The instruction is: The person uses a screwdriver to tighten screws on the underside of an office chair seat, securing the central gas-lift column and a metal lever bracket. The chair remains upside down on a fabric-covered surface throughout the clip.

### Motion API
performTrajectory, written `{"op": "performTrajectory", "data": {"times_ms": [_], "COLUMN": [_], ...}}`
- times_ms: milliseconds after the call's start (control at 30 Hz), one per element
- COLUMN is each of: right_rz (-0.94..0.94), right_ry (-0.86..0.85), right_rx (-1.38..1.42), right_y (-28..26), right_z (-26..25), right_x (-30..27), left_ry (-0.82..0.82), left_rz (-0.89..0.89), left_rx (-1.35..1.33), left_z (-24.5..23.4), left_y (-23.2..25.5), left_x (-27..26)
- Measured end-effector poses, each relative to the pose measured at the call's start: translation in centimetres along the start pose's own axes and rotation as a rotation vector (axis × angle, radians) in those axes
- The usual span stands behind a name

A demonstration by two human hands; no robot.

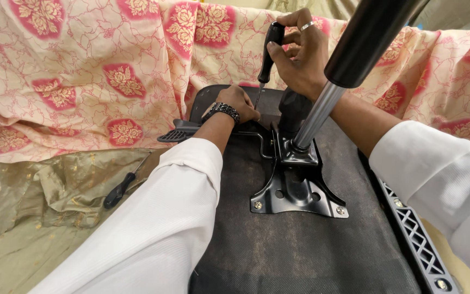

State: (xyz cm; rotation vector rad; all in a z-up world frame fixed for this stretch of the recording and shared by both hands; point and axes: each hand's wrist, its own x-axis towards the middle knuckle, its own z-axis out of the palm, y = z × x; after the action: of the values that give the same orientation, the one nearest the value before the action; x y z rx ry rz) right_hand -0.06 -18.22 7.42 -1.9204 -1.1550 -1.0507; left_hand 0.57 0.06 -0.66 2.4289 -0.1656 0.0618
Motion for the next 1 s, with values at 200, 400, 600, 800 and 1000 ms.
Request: {"op": "performTrajectory", "data": {"times_ms": [200, 400, 600, 800, 1000], "right_rz": [0.06, 0.084, 0.095, 0.105, 0.139], "right_ry": [0.025, 0.003, 0.026, 0.036, 0.03], "right_rx": [-0.102, -0.127, -0.122, -0.074, -0.024], "right_y": [-1.3, -1.8, -1.7, -1.9, -2.3], "right_z": [-0.4, -0.6, -0.2, -0.1, -0.1], "right_x": [0.5, 0.5, 0.7, 0.7, 0.6], "left_ry": [0.005, -0.028, -0.007, -0.036, -0.039], "left_rz": [-0.006, -0.009, 0.03, 0.015, -0.034], "left_rx": [0.002, 0.017, 0.047, 0.051, 0.01], "left_z": [-0.1, 0.2, 0.6, 0.5, 0.4], "left_y": [0.3, 0.2, -0.4, -0.2, 0.2], "left_x": [-0.2, 0.2, 1.0, 1.0, 0.4]}}
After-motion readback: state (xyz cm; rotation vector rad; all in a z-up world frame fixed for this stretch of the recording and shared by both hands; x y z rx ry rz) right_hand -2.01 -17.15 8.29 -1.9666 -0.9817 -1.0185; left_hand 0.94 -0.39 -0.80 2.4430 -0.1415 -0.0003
